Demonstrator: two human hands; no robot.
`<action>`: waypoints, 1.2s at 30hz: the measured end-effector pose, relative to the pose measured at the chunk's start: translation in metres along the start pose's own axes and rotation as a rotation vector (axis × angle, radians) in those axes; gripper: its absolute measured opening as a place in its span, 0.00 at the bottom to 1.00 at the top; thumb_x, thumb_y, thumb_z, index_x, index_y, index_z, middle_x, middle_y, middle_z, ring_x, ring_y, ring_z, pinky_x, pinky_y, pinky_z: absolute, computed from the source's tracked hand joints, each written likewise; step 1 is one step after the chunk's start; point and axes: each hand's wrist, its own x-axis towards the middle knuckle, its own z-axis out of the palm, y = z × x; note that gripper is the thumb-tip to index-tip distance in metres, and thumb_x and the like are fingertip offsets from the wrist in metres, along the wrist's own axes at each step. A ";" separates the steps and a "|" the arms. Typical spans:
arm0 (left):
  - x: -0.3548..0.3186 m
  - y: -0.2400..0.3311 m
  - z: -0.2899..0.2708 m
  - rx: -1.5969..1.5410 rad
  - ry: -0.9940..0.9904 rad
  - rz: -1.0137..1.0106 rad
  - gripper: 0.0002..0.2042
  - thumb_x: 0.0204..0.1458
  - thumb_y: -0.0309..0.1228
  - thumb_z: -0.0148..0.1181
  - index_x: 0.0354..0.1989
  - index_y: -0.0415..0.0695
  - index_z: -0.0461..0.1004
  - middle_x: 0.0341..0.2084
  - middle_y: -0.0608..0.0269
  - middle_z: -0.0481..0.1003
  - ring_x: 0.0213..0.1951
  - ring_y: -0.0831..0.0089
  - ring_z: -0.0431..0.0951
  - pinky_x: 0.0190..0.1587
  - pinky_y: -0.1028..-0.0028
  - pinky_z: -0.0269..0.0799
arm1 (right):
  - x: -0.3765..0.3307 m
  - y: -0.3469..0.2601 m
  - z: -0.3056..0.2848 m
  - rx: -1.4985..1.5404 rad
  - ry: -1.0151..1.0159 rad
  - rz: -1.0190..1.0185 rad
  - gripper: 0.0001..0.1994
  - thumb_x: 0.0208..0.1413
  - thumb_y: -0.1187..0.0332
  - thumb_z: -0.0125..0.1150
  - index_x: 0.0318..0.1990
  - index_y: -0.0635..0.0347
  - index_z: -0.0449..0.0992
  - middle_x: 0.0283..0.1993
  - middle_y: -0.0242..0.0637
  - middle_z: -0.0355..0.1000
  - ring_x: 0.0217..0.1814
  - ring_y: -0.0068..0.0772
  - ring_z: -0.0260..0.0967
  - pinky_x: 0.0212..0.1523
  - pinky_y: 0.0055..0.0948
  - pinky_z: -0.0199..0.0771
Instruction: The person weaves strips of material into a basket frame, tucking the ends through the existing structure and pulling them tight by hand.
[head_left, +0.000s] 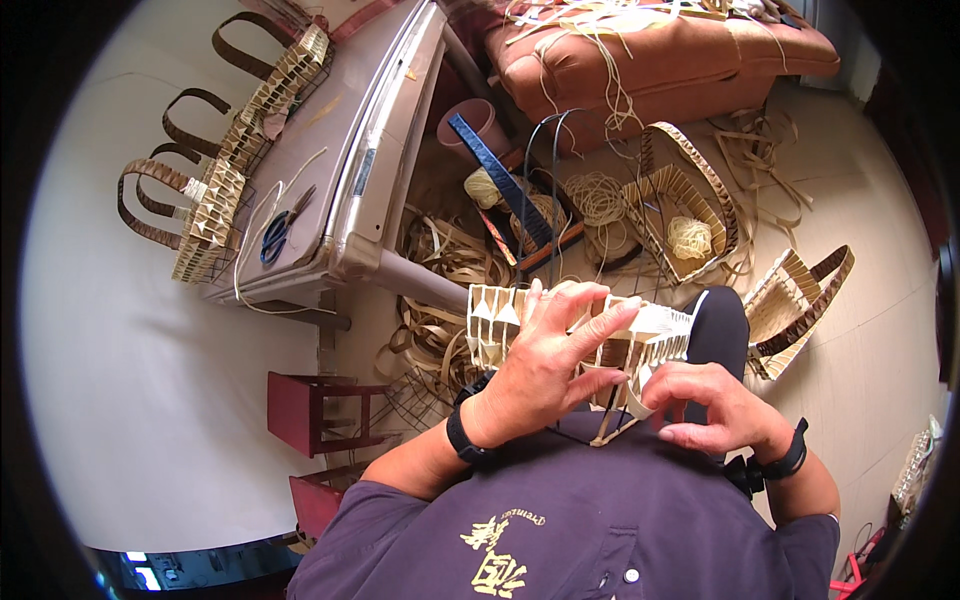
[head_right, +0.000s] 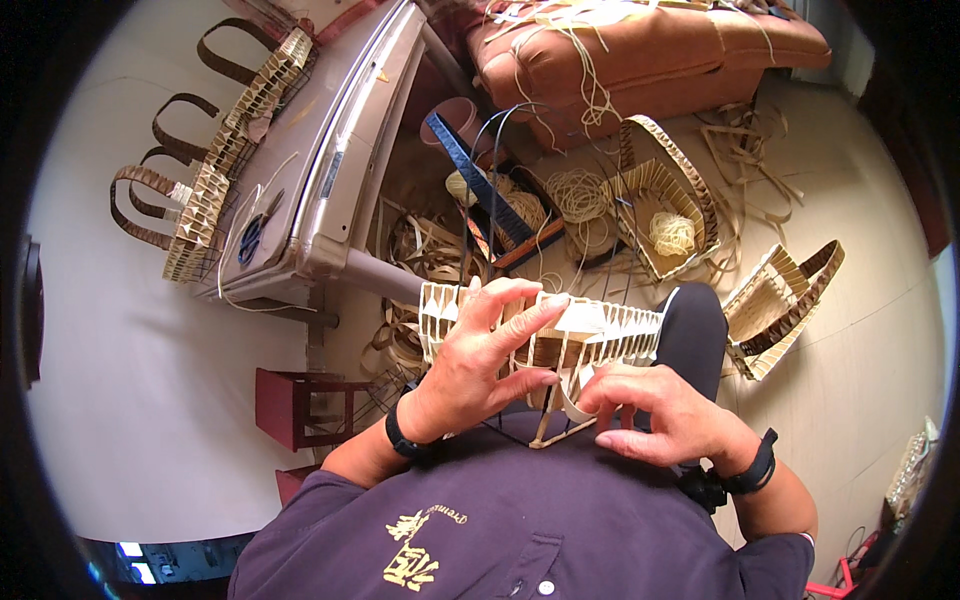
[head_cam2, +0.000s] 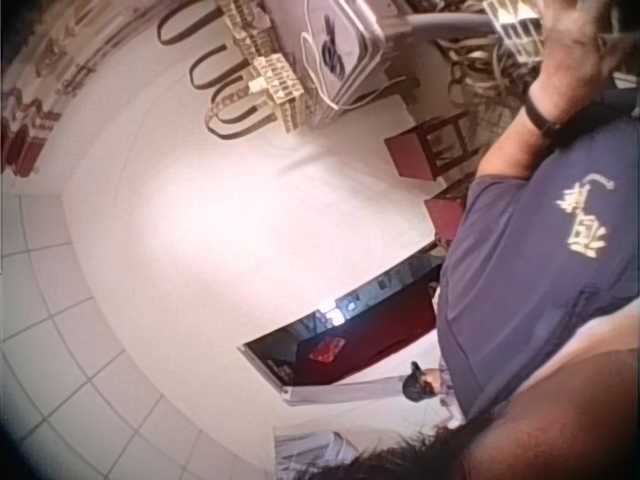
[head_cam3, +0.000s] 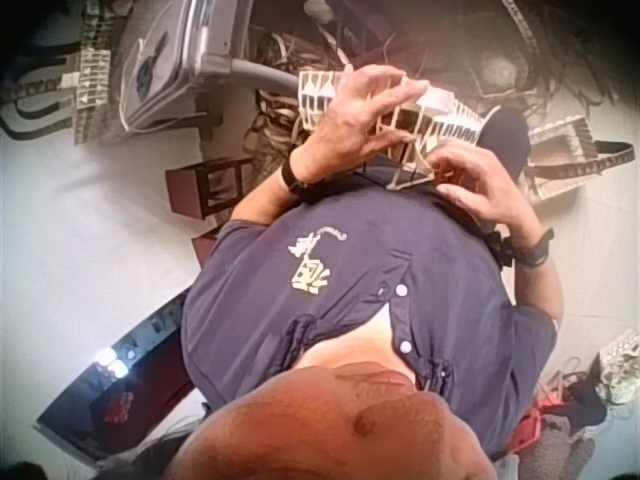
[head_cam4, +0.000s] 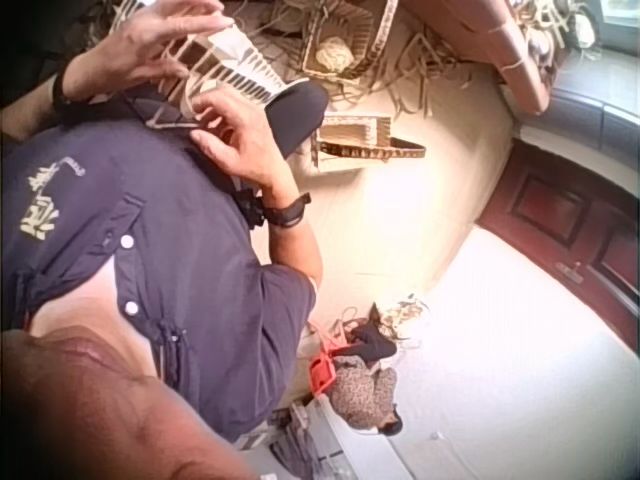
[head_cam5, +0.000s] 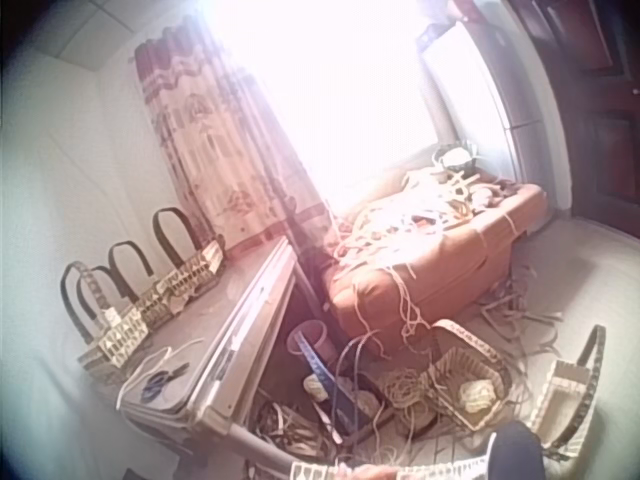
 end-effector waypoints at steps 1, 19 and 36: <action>0.002 -0.002 -0.002 0.029 0.005 0.023 0.40 0.53 0.40 0.81 0.77 0.55 0.75 0.66 0.50 0.71 0.65 0.48 0.73 0.70 0.45 0.65 | -0.001 -0.005 0.000 0.079 0.007 0.090 0.14 0.62 0.73 0.74 0.55 0.60 0.85 0.52 0.41 0.79 0.44 0.38 0.83 0.42 0.33 0.85; 0.004 -0.004 -0.005 0.022 -0.030 -0.015 0.39 0.51 0.38 0.83 0.76 0.57 0.77 0.69 0.48 0.71 0.67 0.46 0.73 0.71 0.51 0.71 | -0.009 -0.007 0.012 0.003 -0.041 0.027 0.22 0.65 0.72 0.73 0.65 0.58 0.79 0.40 0.39 0.80 0.36 0.39 0.80 0.39 0.34 0.80; 0.005 -0.008 -0.004 0.063 -0.044 0.030 0.35 0.55 0.37 0.81 0.74 0.58 0.79 0.73 0.48 0.69 0.71 0.45 0.71 0.73 0.51 0.69 | -0.002 -0.004 0.004 -0.314 -0.105 -0.068 0.24 0.54 0.78 0.70 0.58 0.42 0.90 0.46 0.34 0.84 0.42 0.47 0.83 0.42 0.41 0.84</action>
